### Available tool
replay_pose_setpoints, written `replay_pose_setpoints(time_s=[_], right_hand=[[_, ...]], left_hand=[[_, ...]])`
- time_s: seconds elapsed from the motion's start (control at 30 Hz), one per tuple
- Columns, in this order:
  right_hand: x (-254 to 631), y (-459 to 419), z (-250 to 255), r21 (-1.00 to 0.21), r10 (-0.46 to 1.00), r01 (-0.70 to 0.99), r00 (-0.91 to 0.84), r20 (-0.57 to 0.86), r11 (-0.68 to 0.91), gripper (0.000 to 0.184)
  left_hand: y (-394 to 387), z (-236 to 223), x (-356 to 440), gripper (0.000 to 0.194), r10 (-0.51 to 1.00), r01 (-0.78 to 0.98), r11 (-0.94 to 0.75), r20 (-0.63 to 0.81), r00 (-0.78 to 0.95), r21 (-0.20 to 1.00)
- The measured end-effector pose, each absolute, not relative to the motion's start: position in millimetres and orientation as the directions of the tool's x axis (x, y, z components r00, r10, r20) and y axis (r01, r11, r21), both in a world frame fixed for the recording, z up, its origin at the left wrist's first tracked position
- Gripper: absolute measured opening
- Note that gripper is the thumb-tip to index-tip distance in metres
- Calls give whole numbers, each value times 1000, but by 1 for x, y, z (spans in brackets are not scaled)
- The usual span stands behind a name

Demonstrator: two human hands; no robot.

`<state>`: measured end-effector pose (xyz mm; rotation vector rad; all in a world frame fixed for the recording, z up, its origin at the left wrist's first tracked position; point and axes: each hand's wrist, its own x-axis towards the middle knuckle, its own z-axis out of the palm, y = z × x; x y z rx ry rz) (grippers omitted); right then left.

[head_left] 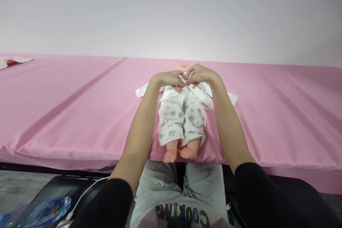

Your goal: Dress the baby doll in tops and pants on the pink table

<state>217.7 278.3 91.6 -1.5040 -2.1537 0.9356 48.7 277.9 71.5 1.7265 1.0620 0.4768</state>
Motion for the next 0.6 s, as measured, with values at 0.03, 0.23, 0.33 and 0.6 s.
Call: replay_pose_setpoints(time_s=[0.03, 0.23, 0.33, 0.6], right_hand=[[218, 278, 92, -709, 925, 673, -372, -78, 211, 28], [217, 279, 90, -752, 912, 627, -401, -86, 204, 26], [214, 278, 91, -738, 926, 649, -367, -89, 186, 27], [213, 276, 91, -725, 928, 664, -360, -93, 185, 27]], left_hand=[[280, 69, 47, 45, 822, 398, -89, -159, 547, 913], [286, 60, 43, 54, 790, 319, -37, -168, 589, 947], [287, 57, 39, 52, 781, 289, -14, -170, 601, 957], [291, 49, 33, 46, 781, 230, 11, -152, 606, 973]])
